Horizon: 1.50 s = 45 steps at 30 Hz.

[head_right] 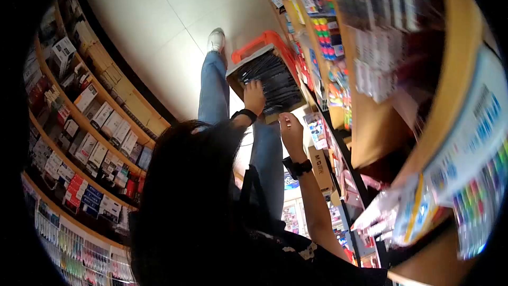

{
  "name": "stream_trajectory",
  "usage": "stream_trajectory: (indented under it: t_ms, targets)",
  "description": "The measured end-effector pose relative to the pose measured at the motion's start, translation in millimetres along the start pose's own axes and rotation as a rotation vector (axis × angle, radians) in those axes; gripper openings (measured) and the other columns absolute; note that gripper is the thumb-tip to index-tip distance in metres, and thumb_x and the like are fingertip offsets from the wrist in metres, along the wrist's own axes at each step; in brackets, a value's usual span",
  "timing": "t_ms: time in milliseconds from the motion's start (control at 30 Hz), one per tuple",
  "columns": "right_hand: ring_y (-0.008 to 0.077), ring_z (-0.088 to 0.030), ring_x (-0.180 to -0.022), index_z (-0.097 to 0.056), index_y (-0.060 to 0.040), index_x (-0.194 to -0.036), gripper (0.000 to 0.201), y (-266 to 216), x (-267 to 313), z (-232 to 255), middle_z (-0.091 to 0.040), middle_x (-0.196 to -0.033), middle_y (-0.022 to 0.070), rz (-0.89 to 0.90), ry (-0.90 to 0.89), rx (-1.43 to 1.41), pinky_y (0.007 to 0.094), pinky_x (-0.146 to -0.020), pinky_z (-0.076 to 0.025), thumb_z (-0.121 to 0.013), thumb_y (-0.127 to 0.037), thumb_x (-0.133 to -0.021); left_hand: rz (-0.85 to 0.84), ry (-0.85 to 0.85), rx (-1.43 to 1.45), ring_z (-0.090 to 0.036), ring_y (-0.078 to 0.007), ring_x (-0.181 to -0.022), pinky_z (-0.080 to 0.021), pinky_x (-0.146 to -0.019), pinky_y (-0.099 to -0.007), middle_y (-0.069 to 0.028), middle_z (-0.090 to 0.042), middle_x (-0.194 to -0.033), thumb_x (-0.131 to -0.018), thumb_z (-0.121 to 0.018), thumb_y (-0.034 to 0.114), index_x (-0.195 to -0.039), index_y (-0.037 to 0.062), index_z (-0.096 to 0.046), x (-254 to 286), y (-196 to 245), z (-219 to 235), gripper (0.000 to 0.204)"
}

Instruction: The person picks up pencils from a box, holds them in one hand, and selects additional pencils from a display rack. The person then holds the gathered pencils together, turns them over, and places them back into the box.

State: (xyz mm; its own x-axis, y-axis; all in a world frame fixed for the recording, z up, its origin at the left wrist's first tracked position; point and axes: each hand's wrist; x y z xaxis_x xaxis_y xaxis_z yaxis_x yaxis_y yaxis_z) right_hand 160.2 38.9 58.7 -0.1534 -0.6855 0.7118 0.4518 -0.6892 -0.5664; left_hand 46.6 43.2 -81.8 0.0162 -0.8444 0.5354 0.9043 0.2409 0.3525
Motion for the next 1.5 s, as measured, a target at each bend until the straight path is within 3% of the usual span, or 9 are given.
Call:
stream_trajectory:
  t_ms: [267,367,500,667,967,1033,1167,1333,1500]
  targets:
    - [0.0117,-0.053,-0.064,-0.054,0.0026,-0.092,0.02,87,-68,-42,-0.059,-0.076,0.008,-0.194,-0.077,-0.192,0.0229,-0.059,-0.043,-0.046,-0.013,-0.083,-0.071,0.118,-0.218,-0.045,-0.0239,-0.097,-0.037,-0.077,-0.0452,-0.0081,-0.048,-0.105,-0.077,-0.043,0.017,-0.106,0.0099,-0.049,-45,-2,-65,0.031]
    - [0.011,-0.052,-0.062,-0.054,0.001,-0.09,0.016,82,-69,-43,-0.058,-0.075,0.008,-0.187,-0.09,-0.13,0.0209,-0.058,-0.042,-0.044,-0.007,-0.082,-0.161,-0.125,-0.189,-0.046,-0.0226,-0.09,-0.038,-0.074,-0.0449,-0.0062,-0.048,-0.095,-0.077,-0.044,0.016,-0.103,0.0103,-0.049,-38,0,-61,0.028]
    - [0.0125,-0.056,-0.068,-0.055,0.002,-0.09,0.017,102,-72,-43,-0.059,-0.08,0.0079,-0.23,-0.08,-0.142,0.0224,-0.06,-0.044,-0.044,-0.009,-0.082,-0.119,0.081,-0.129,-0.047,-0.0215,-0.086,-0.039,-0.072,-0.0423,-0.0051,-0.047,-0.09,-0.076,-0.045,0.015,-0.102,0.0124,-0.049,-35,1,-62,0.027]
    - [0.011,-0.051,-0.061,-0.054,0.001,-0.091,0.016,102,-72,-41,-0.058,-0.077,0.0082,-0.176,-0.052,-0.202,0.0212,-0.057,-0.042,-0.042,-0.007,-0.082,-0.122,0.011,-0.132,-0.047,-0.0208,-0.089,-0.039,-0.073,-0.0402,-0.0055,-0.047,-0.091,-0.077,-0.044,0.014,-0.102,0.0095,-0.048,-40,2,-68,0.026]
    - [0.0084,-0.05,-0.06,-0.055,-0.0023,-0.092,0.019,115,-68,-48,-0.058,-0.075,0.0043,-0.206,-0.068,-0.243,0.0198,-0.053,-0.039,-0.04,-0.01,-0.081,-0.072,0.01,-0.229,-0.043,-0.0213,-0.096,-0.038,-0.076,-0.0404,-0.005,-0.043,-0.099,-0.059,-0.068,0.03,-0.102,0.0069,-0.045,-39,-1,-78,0.055]
    - [0.008,-0.05,-0.059,-0.055,-0.003,-0.093,0.019,116,-67,-50,-0.059,-0.076,0.0041,-0.213,-0.075,-0.24,0.0195,-0.053,-0.039,-0.04,-0.01,-0.081,-0.145,-0.15,-0.281,-0.044,-0.0209,-0.095,-0.039,-0.077,-0.0408,-0.0055,-0.045,-0.097,-0.066,-0.062,0.026,-0.099,0.0066,-0.047,-38,1,-67,0.041]
    - [0.008,-0.051,-0.06,-0.054,-0.0028,-0.093,0.02,110,-65,-48,-0.059,-0.076,0.0043,-0.233,-0.069,-0.208,0.0195,-0.052,-0.039,-0.04,-0.01,-0.081,-0.19,-0.041,-0.271,-0.046,-0.021,-0.092,-0.041,-0.074,-0.0397,-0.0059,-0.047,-0.094,-0.073,-0.054,0.019,-0.095,0.0073,-0.048,-31,-3,-73,0.025]
    - [0.0082,-0.052,-0.061,-0.055,-0.0017,-0.092,0.019,112,-67,-46,-0.059,-0.075,0.0046,-0.162,-0.039,-0.254,0.0198,-0.052,-0.039,-0.042,-0.009,-0.081,-0.147,-0.186,-0.174,-0.05,-0.0235,-0.09,-0.043,-0.072,-0.0385,-0.0089,-0.05,-0.092,-0.075,-0.048,0.012,-0.093,0.0071,-0.047,-36,-4,-74,0.019]
    - [0.0111,-0.054,-0.064,-0.054,0.001,-0.091,0.018,111,-56,-33,-0.059,-0.077,0.0071,-0.195,-0.025,-0.226,0.0221,-0.057,-0.043,-0.041,-0.007,-0.081,-0.1,-0.007,0.069,-0.053,-0.0289,-0.083,-0.045,-0.069,-0.0403,-0.0126,-0.052,-0.085,-0.073,-0.048,0.007,-0.094,0.0046,-0.045,-26,-10,-68,0.021]
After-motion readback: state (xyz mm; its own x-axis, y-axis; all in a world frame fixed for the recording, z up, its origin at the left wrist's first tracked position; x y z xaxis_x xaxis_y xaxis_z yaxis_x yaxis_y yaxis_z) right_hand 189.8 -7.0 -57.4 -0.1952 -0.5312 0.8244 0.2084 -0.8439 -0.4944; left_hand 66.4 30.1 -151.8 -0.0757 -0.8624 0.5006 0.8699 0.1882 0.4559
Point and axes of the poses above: each hand's wrist, its own x-axis away from the middle knuckle, its own z-axis out of the back of the hand, y = z × x
